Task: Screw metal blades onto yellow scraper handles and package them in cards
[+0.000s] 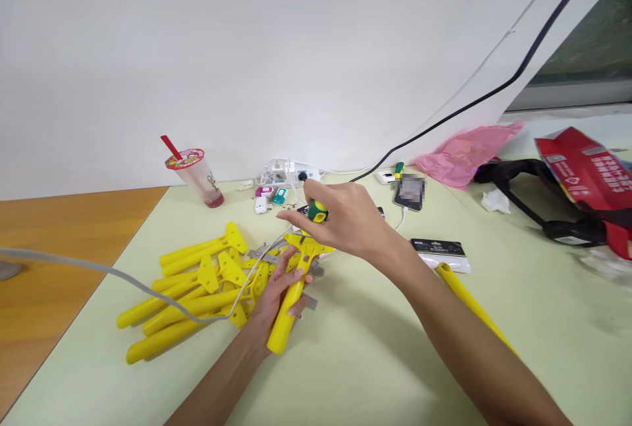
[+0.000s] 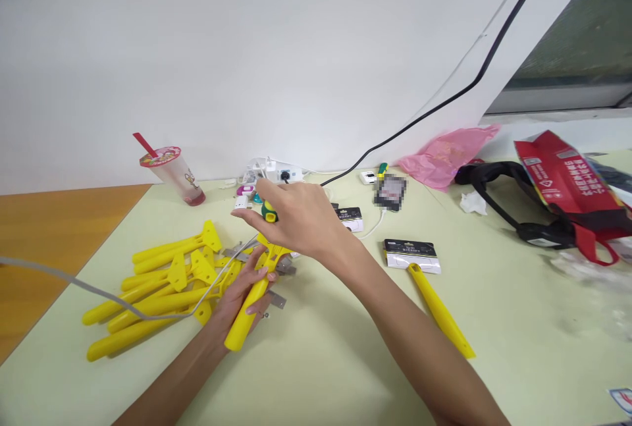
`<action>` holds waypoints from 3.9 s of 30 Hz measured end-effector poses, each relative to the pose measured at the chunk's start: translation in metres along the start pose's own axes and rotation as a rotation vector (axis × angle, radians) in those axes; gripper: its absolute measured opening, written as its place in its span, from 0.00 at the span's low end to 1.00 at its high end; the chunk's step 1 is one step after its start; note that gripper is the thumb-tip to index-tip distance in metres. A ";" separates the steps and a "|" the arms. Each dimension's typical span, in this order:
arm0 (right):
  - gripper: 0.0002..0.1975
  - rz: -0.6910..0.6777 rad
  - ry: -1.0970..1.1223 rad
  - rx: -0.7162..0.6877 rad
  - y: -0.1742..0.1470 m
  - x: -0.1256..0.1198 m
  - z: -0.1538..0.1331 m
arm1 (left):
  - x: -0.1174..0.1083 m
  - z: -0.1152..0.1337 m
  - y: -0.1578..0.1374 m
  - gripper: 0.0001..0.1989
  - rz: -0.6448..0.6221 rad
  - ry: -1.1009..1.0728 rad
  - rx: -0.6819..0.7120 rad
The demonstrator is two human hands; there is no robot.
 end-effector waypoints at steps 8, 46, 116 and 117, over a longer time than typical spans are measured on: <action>0.20 0.155 0.281 0.050 0.002 -0.052 0.003 | -0.003 0.011 0.004 0.35 0.020 -0.163 -0.016; 0.25 -0.785 1.542 0.290 -0.026 0.067 0.022 | -0.013 0.013 -0.016 0.41 -0.509 -0.387 -0.119; 0.31 0.008 1.601 0.430 -0.008 0.043 0.001 | 0.016 -0.014 -0.014 0.34 -0.204 -0.143 -0.205; 0.31 0.009 1.604 0.428 -0.009 0.044 0.001 | 0.016 -0.015 -0.014 0.34 -0.205 -0.159 -0.210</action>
Point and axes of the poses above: each hand's wrist, its own y-axis towards the middle knuckle, its own x-axis out of the palm, z = x × y, the point moved 7 cm from there along y, towards the middle knuckle, and after that the axes turned 2 degrees about -y, right-handed, at the moved point
